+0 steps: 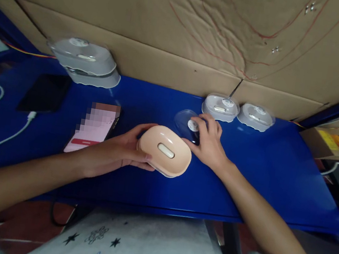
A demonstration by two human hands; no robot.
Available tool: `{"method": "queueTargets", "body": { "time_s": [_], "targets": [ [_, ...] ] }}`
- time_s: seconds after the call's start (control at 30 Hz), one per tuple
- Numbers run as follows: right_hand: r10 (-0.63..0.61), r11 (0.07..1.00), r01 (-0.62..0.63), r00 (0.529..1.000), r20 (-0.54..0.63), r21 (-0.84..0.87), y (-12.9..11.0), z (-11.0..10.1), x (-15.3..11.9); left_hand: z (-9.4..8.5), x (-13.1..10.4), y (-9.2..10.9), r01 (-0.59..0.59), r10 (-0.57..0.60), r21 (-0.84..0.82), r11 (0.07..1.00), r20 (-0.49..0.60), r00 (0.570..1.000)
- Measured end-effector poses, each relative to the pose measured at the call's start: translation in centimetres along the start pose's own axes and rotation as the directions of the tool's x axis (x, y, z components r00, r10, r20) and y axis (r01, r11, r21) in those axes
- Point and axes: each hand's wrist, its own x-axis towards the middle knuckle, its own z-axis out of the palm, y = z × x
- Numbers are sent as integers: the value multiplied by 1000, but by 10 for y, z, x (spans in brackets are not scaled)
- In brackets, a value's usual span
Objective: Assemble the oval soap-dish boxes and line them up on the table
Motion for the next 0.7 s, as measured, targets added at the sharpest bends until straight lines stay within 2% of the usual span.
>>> {"method": "queueTargets", "body": {
  "time_s": [0.1, 0.2, 0.27, 0.3, 0.37, 0.43, 0.47, 0.7],
  "targets": [
    [101, 978, -98, 995, -2, 182, 0, 0, 1, 1, 0, 1, 8, -8, -13, 1000, 2, 1000],
    [261, 840, -202, 964, -48, 504, -7, 1, -1, 2, 0, 3, -4, 2, -69, 998, -34, 999],
    [276, 758, -176, 959, -65, 629, -17, 1, -7, 2, 1, 4, -33, 26, -105, 994, -70, 997],
    [209, 766, -121, 976, -67, 631, -23, 1, -11, 3, 1, 4, -48, 39, -120, 992, -78, 996],
    [-21, 831, 50, 998, -58, 554, -35, -1, -20, 2, 3, 4, -71, 62, -137, 988, -71, 996],
    [-234, 871, 207, 972, 6, 445, -42, -4, -25, 2, 3, 2, -87, 82, -121, 989, -49, 995],
    [-292, 876, 252, 956, 38, 411, -44, -7, -26, 2, 4, 1, -99, 95, -102, 990, -42, 995],
    [-359, 878, 332, 933, 17, 344, -40, -12, -21, -2, 7, -4, -180, 181, 59, 982, -23, 983]
  ]
}}
